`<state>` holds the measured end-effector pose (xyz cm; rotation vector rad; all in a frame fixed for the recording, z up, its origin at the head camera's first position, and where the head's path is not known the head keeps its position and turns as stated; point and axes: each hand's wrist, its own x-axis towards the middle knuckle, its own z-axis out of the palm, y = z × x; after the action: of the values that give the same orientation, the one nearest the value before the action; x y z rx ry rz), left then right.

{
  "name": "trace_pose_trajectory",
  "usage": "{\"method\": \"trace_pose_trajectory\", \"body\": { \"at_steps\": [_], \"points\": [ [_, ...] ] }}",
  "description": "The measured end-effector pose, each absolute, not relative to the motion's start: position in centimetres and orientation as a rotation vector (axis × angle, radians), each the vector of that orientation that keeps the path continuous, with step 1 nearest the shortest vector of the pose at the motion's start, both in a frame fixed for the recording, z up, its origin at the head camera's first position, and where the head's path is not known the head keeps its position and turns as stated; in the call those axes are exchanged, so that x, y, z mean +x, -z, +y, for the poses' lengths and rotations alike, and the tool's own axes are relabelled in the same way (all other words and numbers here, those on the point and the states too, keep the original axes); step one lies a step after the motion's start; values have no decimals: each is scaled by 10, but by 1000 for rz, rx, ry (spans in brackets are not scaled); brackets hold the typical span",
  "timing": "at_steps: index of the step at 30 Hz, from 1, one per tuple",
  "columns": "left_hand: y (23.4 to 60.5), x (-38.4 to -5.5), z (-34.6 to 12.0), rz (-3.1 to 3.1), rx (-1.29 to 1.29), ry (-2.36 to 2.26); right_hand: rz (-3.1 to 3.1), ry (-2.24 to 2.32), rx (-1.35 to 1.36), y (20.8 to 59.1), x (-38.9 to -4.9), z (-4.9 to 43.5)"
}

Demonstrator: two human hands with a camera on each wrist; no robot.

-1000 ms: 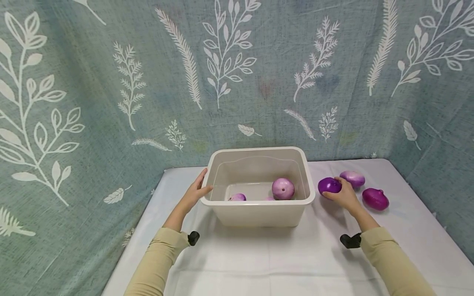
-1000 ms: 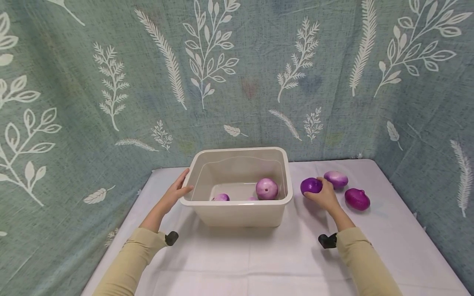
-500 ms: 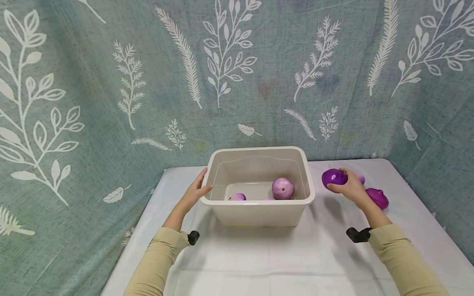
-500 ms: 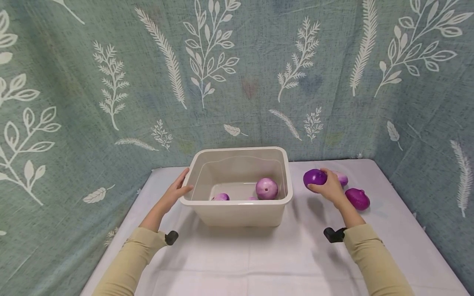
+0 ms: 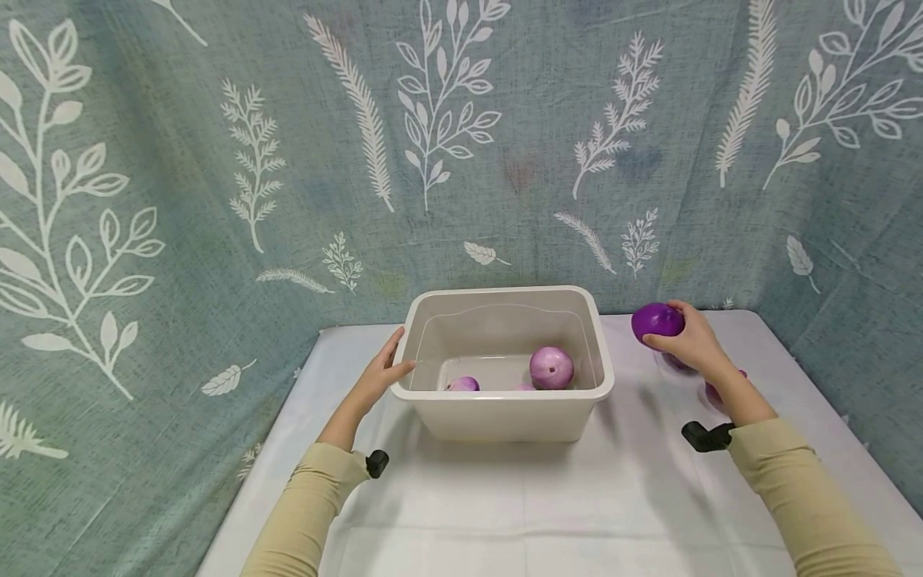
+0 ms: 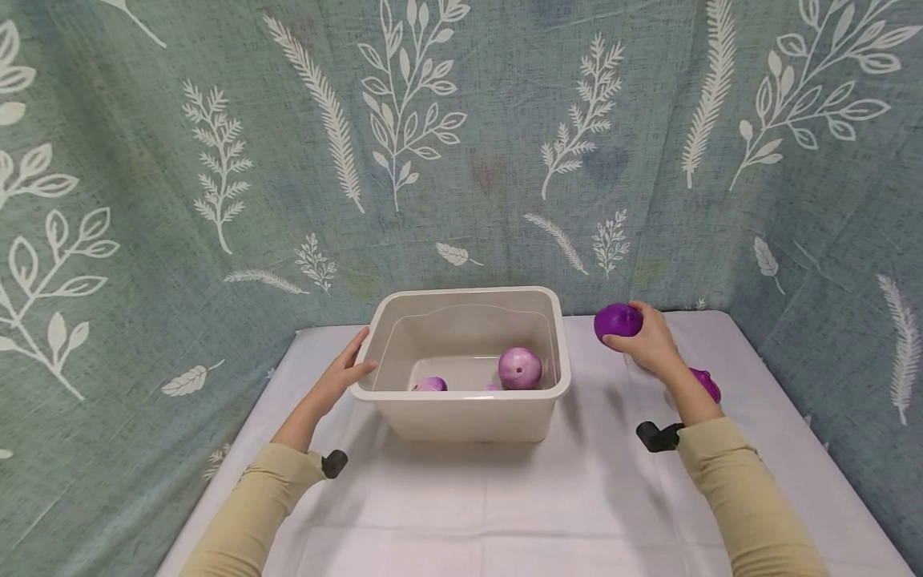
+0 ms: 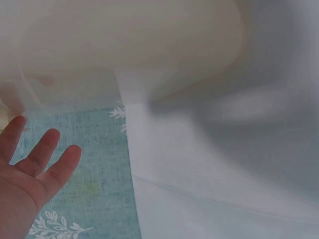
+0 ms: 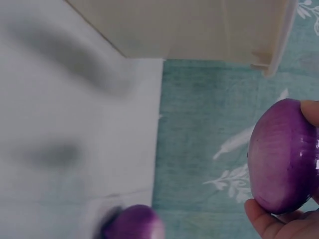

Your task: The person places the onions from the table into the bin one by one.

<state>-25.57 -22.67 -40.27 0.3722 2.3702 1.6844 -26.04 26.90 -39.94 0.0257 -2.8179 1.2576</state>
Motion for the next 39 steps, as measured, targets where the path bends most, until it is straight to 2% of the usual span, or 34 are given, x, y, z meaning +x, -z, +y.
{"method": "trace_pose_trajectory", "body": {
  "at_steps": [14,21,39],
  "points": [
    [402,-256,-227,2395,364,-1649,-2794,-1233,65,366,-268,260],
    [425,-272,-236,2406,361,-1665,-2779,-1201,134,352,-267,248],
    [428,-274,-237,2431,359,-1650,-2705,-1228,396,341,-273,196]
  ]
}}
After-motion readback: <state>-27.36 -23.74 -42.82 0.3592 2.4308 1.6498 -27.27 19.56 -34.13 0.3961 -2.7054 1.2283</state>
